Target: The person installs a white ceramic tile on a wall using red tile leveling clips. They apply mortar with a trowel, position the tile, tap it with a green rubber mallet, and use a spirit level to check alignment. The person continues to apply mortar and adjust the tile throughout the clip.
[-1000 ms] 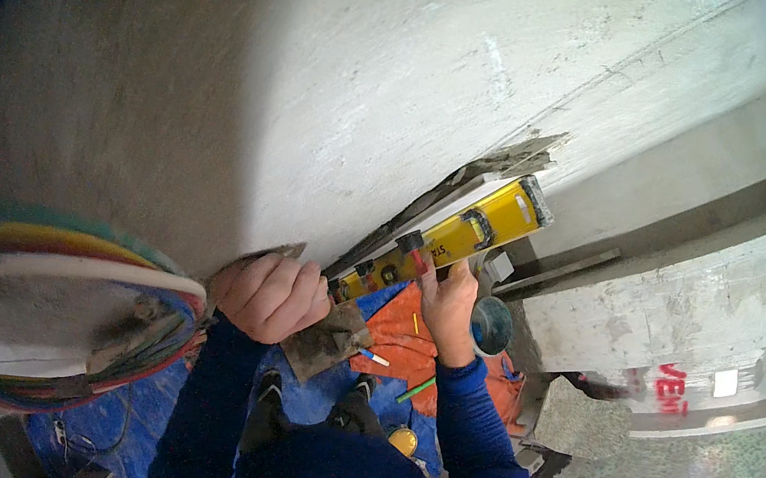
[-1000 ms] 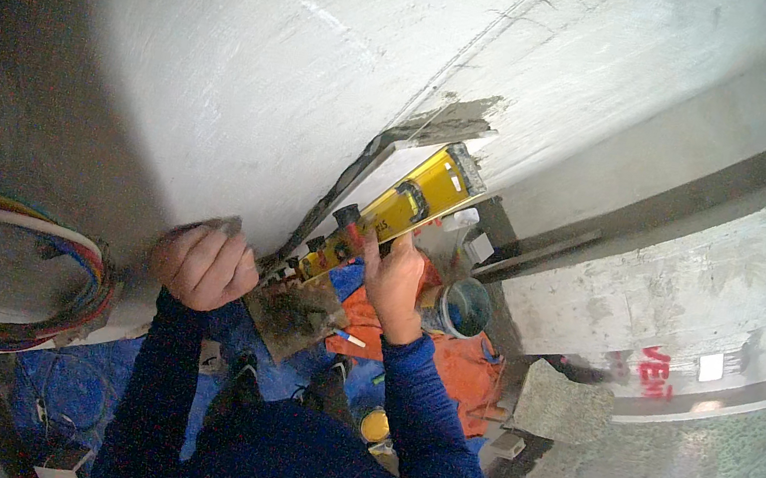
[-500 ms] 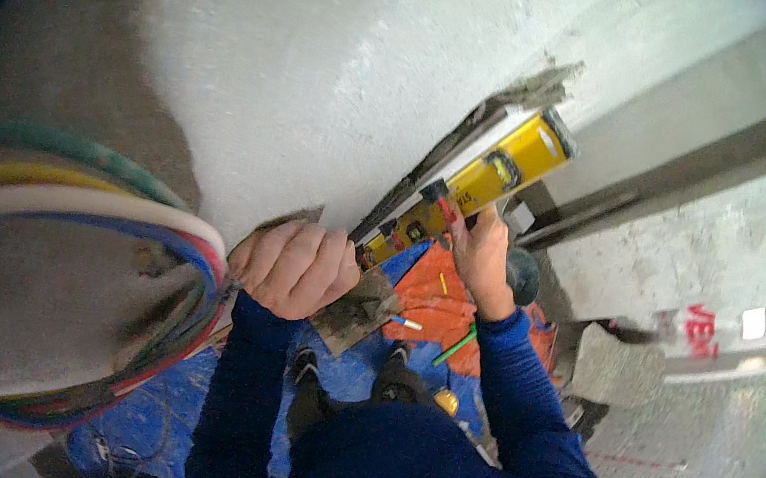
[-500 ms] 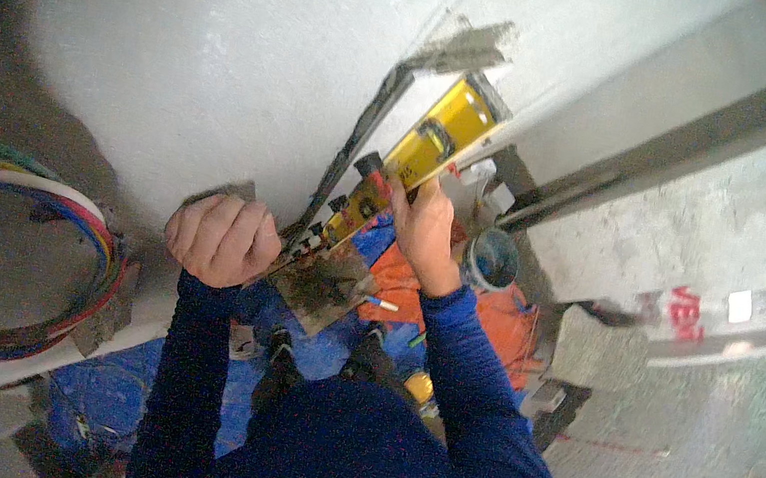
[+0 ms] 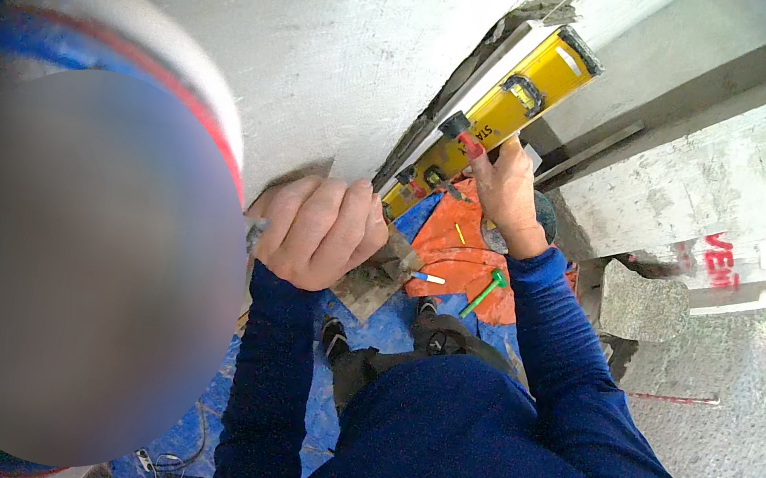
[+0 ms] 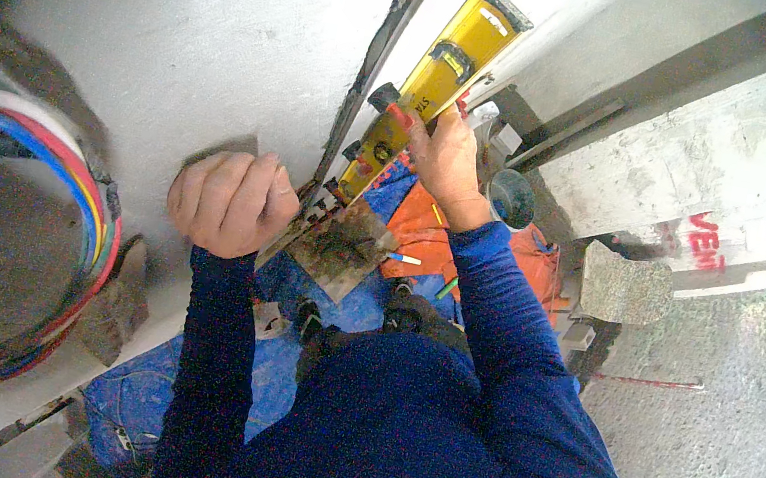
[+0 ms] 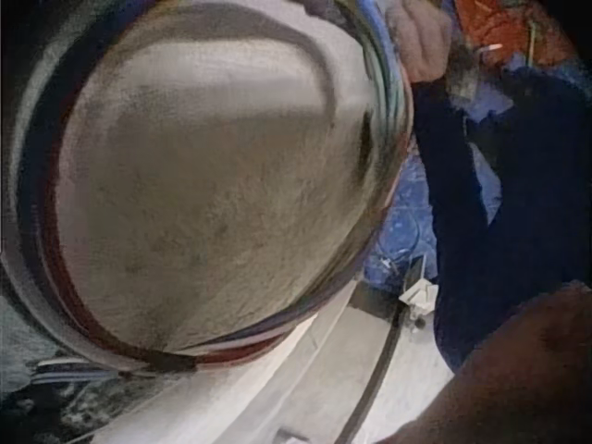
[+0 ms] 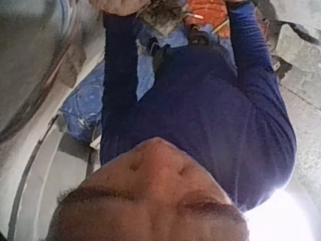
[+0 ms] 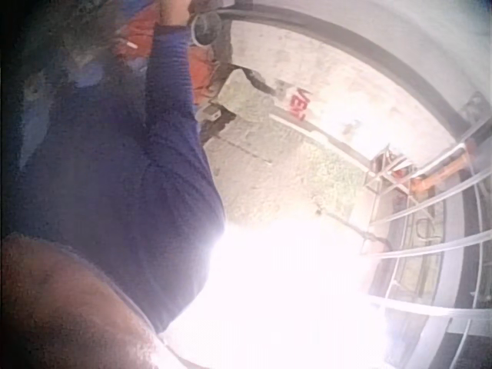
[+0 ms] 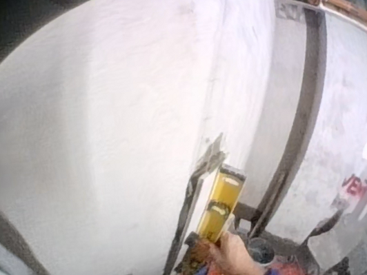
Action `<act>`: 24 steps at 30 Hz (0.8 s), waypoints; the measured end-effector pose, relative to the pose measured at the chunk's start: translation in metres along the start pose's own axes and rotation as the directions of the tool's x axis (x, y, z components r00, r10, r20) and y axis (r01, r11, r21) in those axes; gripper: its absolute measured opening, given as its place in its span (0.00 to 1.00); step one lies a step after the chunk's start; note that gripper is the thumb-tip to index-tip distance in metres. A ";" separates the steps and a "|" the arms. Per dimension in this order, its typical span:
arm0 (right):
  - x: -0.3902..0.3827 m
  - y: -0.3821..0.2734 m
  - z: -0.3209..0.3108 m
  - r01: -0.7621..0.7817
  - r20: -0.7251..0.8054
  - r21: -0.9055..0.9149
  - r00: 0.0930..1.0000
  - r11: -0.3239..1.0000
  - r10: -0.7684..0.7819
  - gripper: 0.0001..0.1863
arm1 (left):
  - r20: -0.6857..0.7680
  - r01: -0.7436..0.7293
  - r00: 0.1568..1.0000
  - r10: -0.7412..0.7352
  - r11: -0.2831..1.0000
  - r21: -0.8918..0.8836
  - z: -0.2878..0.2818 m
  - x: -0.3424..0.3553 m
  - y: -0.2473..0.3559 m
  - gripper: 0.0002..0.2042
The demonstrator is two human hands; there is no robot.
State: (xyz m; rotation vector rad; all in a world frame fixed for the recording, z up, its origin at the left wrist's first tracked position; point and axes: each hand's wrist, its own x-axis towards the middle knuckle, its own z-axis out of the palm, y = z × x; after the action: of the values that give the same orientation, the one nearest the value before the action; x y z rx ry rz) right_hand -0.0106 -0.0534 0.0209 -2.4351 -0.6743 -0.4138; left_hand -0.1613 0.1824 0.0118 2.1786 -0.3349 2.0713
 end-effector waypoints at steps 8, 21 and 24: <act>0.000 -0.002 0.000 -0.048 0.003 0.039 0.999 0.998 0.048 0.19 | 0.025 0.028 0.999 -0.027 1.000 -0.014 -0.002 0.000 0.000 0.05; -0.016 0.014 -0.006 -0.063 -0.026 0.097 0.997 0.993 0.066 0.14 | 0.031 0.069 0.997 -0.072 0.993 0.095 -0.002 0.003 0.002 0.04; -0.054 0.029 -0.018 -0.014 -0.054 0.139 0.998 0.990 0.022 0.16 | 0.111 0.213 0.970 -0.214 0.977 0.023 -0.012 0.012 0.014 0.05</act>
State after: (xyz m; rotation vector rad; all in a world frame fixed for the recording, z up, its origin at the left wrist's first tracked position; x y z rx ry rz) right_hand -0.0418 -0.1050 -0.0012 -2.2889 -0.6352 -0.4115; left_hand -0.1755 0.1702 0.0233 2.2322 -0.0937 1.8457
